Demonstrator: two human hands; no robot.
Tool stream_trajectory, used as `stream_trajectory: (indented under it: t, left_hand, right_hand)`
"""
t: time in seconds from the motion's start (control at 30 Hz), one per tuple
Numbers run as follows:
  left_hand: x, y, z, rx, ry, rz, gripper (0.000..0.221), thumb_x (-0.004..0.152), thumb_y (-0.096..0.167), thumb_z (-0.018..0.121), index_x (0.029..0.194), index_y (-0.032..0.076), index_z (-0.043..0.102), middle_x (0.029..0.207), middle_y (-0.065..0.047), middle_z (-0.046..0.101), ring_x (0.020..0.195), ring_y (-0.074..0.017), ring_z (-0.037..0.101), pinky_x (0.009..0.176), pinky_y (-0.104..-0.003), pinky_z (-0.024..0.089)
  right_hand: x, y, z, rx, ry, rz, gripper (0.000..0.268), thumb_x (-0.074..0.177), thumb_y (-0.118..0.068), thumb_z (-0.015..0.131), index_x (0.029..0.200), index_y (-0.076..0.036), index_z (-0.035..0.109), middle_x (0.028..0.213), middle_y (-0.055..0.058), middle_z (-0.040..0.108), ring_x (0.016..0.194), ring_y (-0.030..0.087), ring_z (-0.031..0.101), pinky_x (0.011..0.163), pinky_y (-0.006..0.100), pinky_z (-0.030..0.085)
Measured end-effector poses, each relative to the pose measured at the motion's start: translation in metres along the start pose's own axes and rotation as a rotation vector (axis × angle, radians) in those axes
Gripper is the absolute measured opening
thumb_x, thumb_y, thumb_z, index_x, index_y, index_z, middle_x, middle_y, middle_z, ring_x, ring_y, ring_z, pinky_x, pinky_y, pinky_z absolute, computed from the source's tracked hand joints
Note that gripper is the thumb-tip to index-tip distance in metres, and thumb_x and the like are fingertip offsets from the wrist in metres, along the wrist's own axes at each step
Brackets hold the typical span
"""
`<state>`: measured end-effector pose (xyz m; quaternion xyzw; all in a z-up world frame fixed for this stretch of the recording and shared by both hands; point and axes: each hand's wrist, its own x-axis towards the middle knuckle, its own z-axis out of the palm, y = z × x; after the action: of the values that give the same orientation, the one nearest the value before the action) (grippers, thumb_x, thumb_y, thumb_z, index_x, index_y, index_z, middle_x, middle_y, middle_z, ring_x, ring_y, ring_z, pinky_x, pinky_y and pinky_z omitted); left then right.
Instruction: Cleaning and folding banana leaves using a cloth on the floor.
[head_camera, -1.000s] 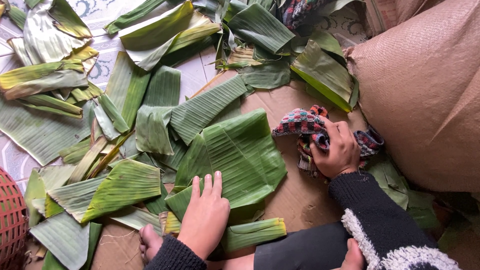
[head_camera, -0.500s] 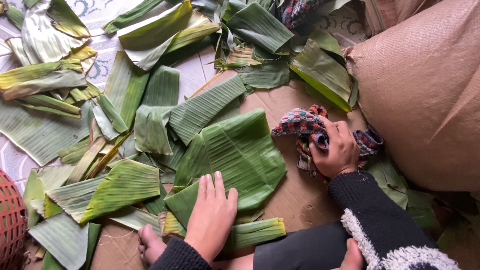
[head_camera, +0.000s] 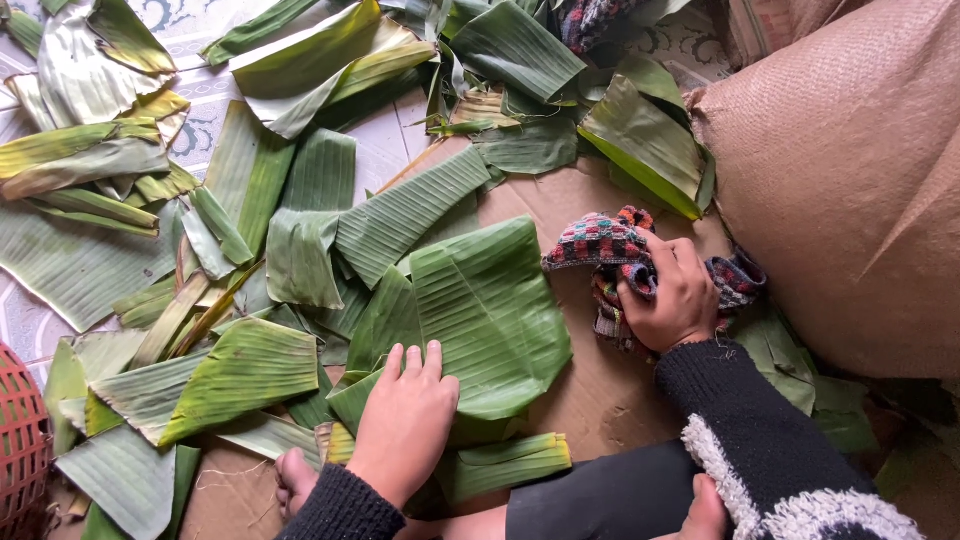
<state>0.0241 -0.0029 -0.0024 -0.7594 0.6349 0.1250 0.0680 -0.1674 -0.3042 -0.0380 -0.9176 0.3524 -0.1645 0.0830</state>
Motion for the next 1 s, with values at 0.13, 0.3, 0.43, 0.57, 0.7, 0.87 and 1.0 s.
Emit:
stream_trajectory:
  t: [0.13, 0.3, 0.43, 0.57, 0.7, 0.87, 1.0]
  left_hand:
    - [0.000, -0.001, -0.001, -0.025, 0.002, -0.005, 0.022, 0.087, 0.007, 0.055, 0.083, 0.014, 0.075, 0.137, -0.030, 0.059, 0.115, -0.0410, 0.061, 0.112, -0.058, 0.038]
    - [0.000, -0.001, -0.003, -0.037, 0.027, -0.013, 0.022, 0.087, 0.005, 0.054, 0.083, 0.013, 0.074, 0.135, -0.030, 0.060, 0.113, -0.0400, 0.061, 0.113, -0.058, 0.038]
    - [0.000, 0.000, 0.000, -0.060, 0.019, -0.019, 0.023, 0.086, 0.001, 0.051, 0.086, 0.012, 0.071, 0.135, -0.030, 0.059, 0.114, -0.0412, 0.060, 0.115, -0.062, 0.033]
    - [0.002, -0.001, -0.002, -0.082, -0.071, -0.015, 0.027, 0.089, 0.000, 0.047, 0.099, 0.009, 0.071, 0.141, -0.029, 0.056, 0.126, -0.0440, 0.056, 0.118, -0.069, 0.026]
    - [0.001, -0.003, -0.006, -0.086, -0.090, -0.002, 0.025, 0.089, 0.001, 0.050, 0.096, 0.009, 0.072, 0.141, -0.028, 0.056, 0.127, -0.0452, 0.055, 0.118, -0.071, 0.025]
    - [0.002, -0.003, -0.009, -0.057, -0.081, 0.010, 0.019, 0.085, 0.003, 0.059, 0.088, 0.013, 0.075, 0.140, -0.023, 0.058, 0.121, -0.0436, 0.059, 0.116, -0.072, 0.027]
    - [0.001, 0.000, -0.010, -0.070, -0.021, -0.015, 0.014, 0.091, 0.020, 0.064, 0.088, 0.014, 0.077, 0.138, -0.023, 0.060, 0.118, -0.0419, 0.059, 0.115, -0.070, 0.030]
  right_hand:
    - [0.000, 0.000, -0.001, -0.005, -0.014, 0.010, 0.075, 0.089, -0.063, 0.044, 0.143, -0.013, 0.062, 0.105, 0.017, 0.058, 0.083, 0.039, 0.063, 0.063, 0.055, 0.050]
    - [0.000, -0.001, -0.001, 0.004, 0.004, 0.000, 0.072, 0.088, -0.059, 0.052, 0.143, -0.015, 0.063, 0.109, 0.016, 0.059, 0.087, 0.041, 0.064, 0.068, 0.058, 0.051]
    - [0.000, -0.001, -0.002, -0.002, 0.005, -0.009, 0.068, 0.088, -0.054, 0.055, 0.142, -0.014, 0.063, 0.106, 0.016, 0.058, 0.087, 0.041, 0.063, 0.069, 0.056, 0.051]
    - [0.000, -0.002, -0.002, -0.004, 0.011, -0.005, 0.068, 0.089, -0.056, 0.052, 0.141, -0.015, 0.064, 0.105, 0.015, 0.059, 0.084, 0.039, 0.064, 0.064, 0.055, 0.051]
    - [0.000, -0.001, -0.002, -0.009, -0.013, 0.008, 0.071, 0.087, -0.058, 0.051, 0.142, -0.014, 0.063, 0.106, 0.016, 0.058, 0.085, 0.040, 0.063, 0.065, 0.056, 0.051]
    - [0.001, -0.003, -0.004, 0.006, -0.010, 0.005, 0.070, 0.085, -0.051, 0.057, 0.144, -0.015, 0.062, 0.107, 0.015, 0.058, 0.087, 0.040, 0.063, 0.070, 0.056, 0.052]
    - [0.000, 0.000, -0.001, 0.003, -0.004, 0.007, 0.075, 0.089, -0.063, 0.046, 0.141, -0.013, 0.063, 0.107, 0.016, 0.058, 0.085, 0.040, 0.063, 0.064, 0.056, 0.050]
